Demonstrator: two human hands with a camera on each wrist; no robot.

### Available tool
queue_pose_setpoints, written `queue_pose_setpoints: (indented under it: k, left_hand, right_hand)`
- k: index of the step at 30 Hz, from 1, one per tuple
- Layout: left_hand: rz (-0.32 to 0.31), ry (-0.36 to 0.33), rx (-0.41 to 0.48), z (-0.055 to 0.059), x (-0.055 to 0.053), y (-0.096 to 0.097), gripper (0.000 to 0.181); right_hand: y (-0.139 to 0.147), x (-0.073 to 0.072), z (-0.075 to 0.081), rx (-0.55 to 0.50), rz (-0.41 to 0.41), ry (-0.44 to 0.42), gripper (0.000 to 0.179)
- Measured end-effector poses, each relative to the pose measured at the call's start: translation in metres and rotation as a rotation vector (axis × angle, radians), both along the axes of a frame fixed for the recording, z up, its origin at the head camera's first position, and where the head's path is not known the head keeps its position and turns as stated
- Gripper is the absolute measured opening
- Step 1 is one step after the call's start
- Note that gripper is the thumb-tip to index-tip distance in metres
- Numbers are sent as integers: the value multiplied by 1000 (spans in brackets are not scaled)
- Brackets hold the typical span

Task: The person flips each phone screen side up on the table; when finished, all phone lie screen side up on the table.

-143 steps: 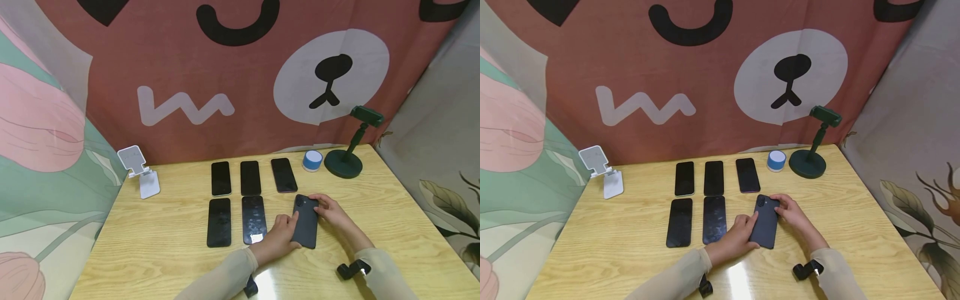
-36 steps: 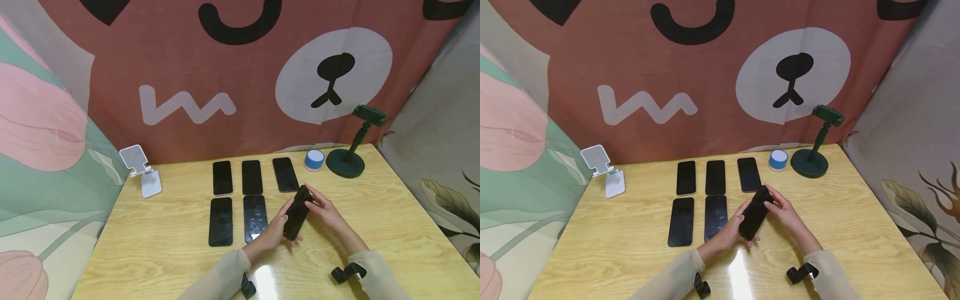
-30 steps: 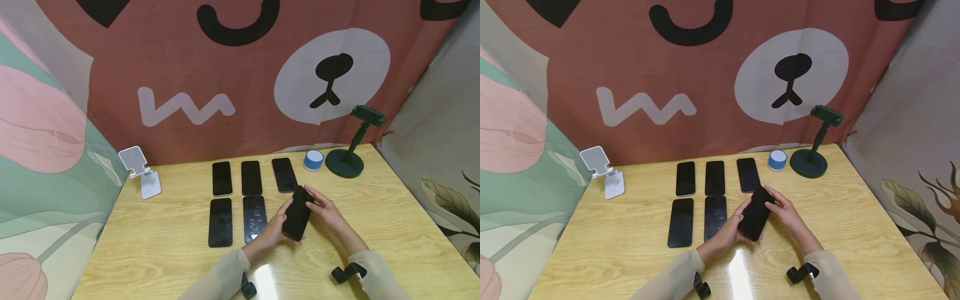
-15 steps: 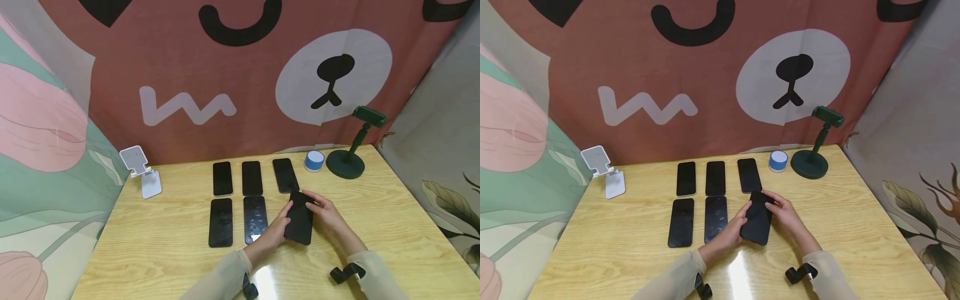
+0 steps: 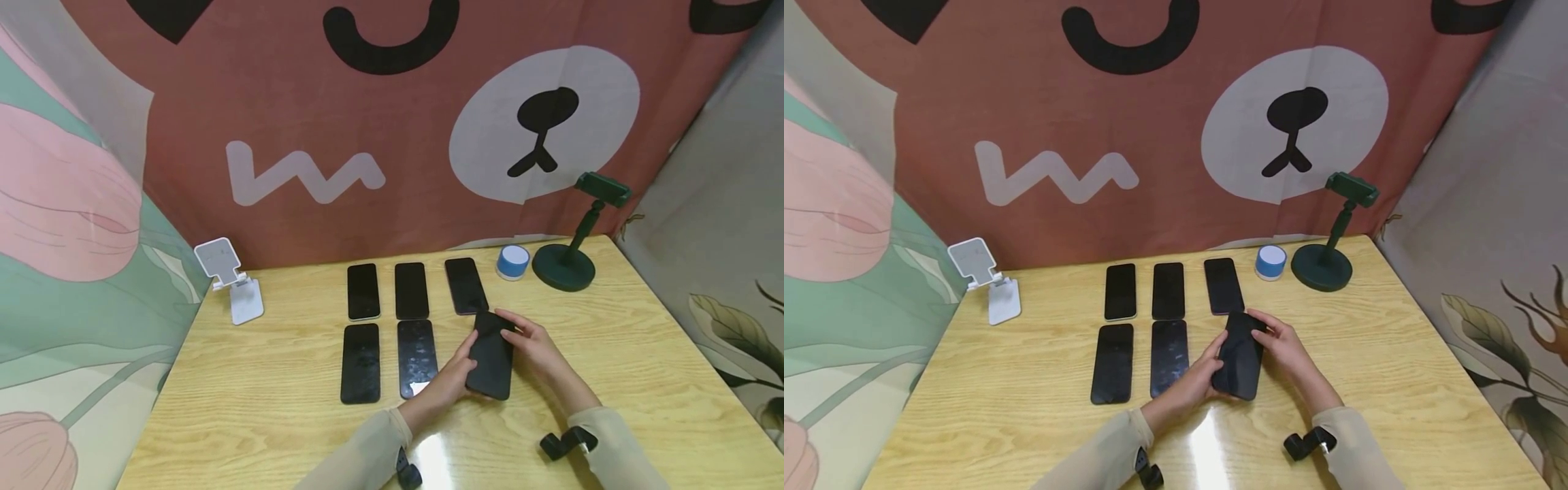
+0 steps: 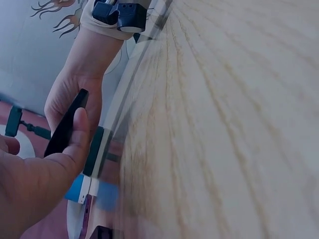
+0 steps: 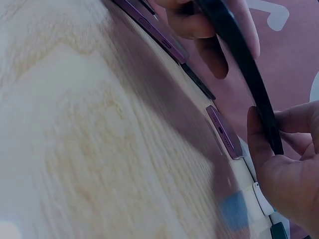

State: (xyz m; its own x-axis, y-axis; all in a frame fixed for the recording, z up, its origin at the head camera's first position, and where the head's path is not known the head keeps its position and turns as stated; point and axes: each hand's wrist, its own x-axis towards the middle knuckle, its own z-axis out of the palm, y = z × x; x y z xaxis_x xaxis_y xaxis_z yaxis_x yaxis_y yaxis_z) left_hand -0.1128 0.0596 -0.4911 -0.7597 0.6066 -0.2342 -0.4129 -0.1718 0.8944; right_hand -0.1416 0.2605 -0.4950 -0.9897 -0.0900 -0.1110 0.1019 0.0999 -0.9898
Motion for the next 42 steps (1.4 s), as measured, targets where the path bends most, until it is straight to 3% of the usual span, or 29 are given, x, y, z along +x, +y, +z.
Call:
queue_pose_setpoints:
  k: [11,15,18,21,34,42]
  left_hand:
    - [5,31,-27,-3,5,2,71]
    - [20,99,-141,-3,6,1,73]
    - [33,158,-255,-2,6,1,74]
    - [44,199,-315,-2,6,1,76]
    - [71,202,-379,0,7,3,82]
    - [74,202,-344,-1,6,2,84]
  right_hand:
    - [1,-4,-3,7,15,-41,55]
    - [-1,-5,-2,-23,31,-65,57]
    - [-1,-6,-3,-7,41,-50,57]
    - [-2,-8,-2,14,46,-23,55]
    - [-4,-15,0,60,62,-23,54]
    - [-5,-16,-1,78,76,-25,52]
